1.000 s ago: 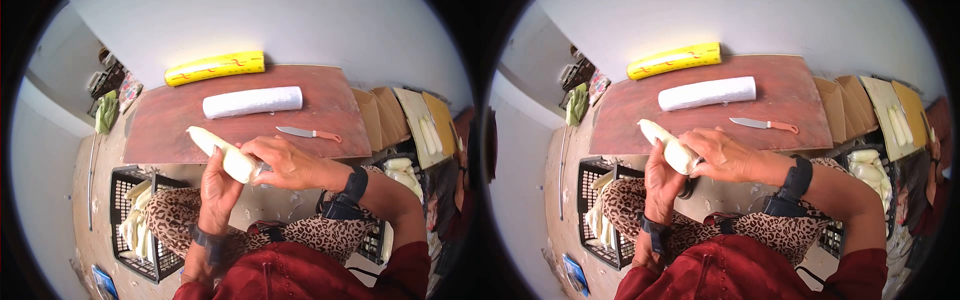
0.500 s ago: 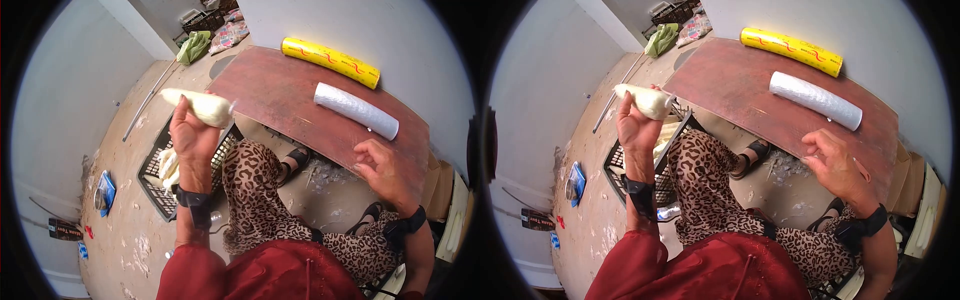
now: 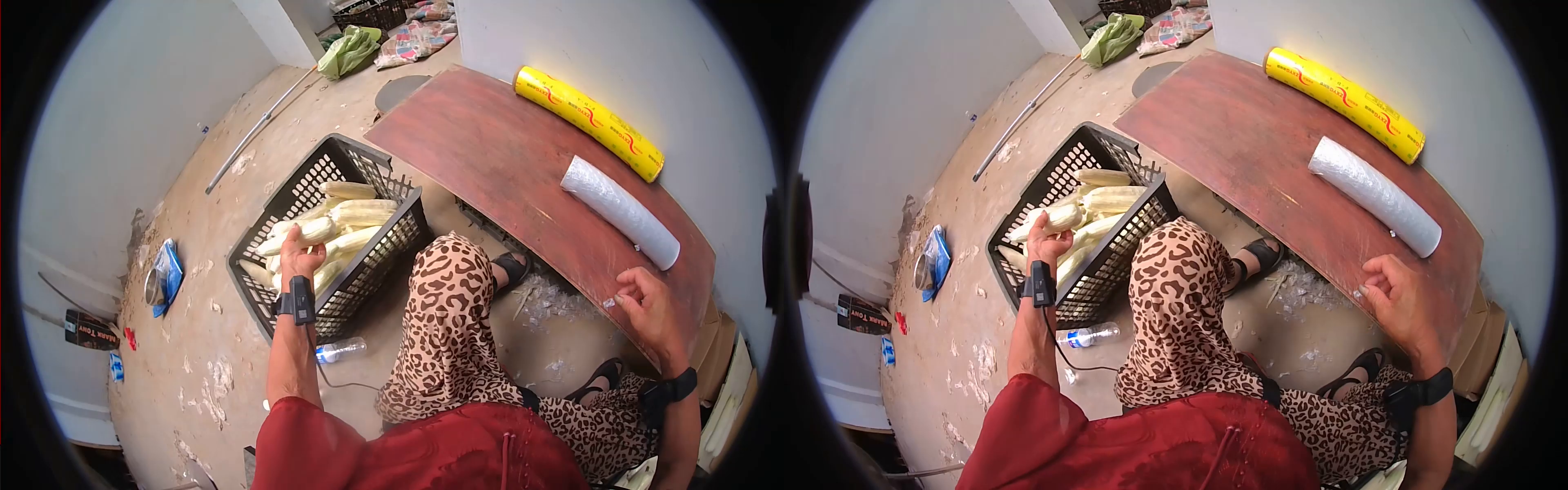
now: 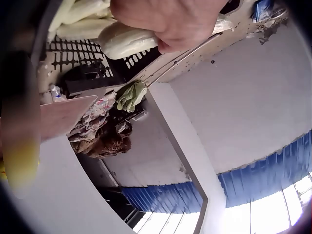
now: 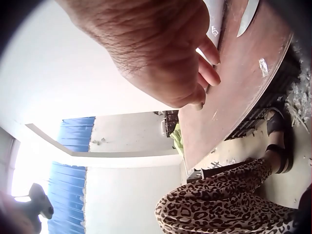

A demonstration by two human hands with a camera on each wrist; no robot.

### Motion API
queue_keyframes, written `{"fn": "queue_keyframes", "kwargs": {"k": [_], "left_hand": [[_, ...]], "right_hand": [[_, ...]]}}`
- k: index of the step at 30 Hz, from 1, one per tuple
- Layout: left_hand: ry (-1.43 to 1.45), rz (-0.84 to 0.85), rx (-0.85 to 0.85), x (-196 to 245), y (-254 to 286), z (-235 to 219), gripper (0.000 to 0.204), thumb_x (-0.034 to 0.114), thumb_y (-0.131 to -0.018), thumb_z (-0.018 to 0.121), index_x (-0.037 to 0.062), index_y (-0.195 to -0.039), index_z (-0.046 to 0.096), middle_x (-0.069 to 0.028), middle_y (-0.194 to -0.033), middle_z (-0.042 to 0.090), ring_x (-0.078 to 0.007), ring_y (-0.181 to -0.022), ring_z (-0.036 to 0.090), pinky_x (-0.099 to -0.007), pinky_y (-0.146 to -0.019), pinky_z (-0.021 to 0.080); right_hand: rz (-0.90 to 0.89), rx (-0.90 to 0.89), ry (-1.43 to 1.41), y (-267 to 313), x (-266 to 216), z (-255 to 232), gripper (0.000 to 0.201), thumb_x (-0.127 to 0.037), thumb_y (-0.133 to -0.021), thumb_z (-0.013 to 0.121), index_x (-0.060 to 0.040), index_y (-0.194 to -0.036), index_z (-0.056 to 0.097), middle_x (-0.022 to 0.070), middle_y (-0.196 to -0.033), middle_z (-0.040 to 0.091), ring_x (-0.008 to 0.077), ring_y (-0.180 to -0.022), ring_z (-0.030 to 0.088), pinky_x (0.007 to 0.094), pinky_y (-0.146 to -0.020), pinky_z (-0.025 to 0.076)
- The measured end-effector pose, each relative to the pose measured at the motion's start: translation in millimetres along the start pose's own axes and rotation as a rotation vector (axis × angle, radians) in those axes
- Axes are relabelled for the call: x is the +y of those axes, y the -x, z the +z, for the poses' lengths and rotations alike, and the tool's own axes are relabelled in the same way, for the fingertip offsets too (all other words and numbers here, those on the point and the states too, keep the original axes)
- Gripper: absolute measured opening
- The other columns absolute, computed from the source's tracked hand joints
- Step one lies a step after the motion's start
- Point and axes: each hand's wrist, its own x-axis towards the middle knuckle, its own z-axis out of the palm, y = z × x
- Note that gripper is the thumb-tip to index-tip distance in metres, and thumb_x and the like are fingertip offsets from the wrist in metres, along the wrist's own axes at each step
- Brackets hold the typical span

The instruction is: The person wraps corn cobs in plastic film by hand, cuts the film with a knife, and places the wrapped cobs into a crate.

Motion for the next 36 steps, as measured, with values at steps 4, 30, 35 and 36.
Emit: {"fn": "queue_keyframes", "kwargs": {"k": [4,30,35,36], "left_hand": [[-0.030,-0.150,-0.060,-23,-37,12,0.040,0.027,-0.082,0.071,0.0139,-0.115,0.052,-0.0067,-0.120,0.052,-0.0271,-0.108,0.052,-0.0435,-0.094,0.043],[-1.140,0.017,-0.241,-56,-39,40,0.017,0.014,-0.087,0.060,-0.0018,-0.092,0.056,-0.0143,-0.077,0.063,-0.0280,-0.082,0.067,-0.0347,-0.064,0.056],[-1.894,1.154,-0.536,-50,-55,45,0.022,0.018,-0.067,0.076,0.0045,-0.083,0.068,-0.0158,-0.090,0.069,-0.0301,-0.087,0.066,-0.0389,-0.074,0.052],[-2.003,0.998,-0.538,-47,-55,50,0.031,0.019,-0.064,0.075,0.0080,-0.093,0.069,-0.0171,-0.099,0.067,-0.0347,-0.094,0.063,-0.0428,-0.082,0.050]], "right_hand": [[-0.036,-0.021,-0.001,-8,10,13,0.021,0.004,-0.077,0.062,0.0034,-0.097,0.057,0.0102,-0.086,0.058,0.0165,-0.074,0.060,0.0278,-0.067,0.049],[-0.061,0.041,0.048,-15,9,10,0.016,0.001,-0.076,0.061,0.0029,-0.091,0.056,0.0111,-0.082,0.055,0.0200,-0.071,0.059,0.0308,-0.064,0.047],[-0.060,0.036,0.037,-12,8,9,0.015,0.001,-0.077,0.061,0.0023,-0.090,0.056,0.0101,-0.082,0.055,0.0196,-0.071,0.058,0.0301,-0.064,0.047],[-0.045,0.033,0.035,-10,9,8,0.015,0.002,-0.077,0.062,0.0021,-0.090,0.056,0.0098,-0.082,0.055,0.0195,-0.071,0.058,0.0301,-0.064,0.047]]}}
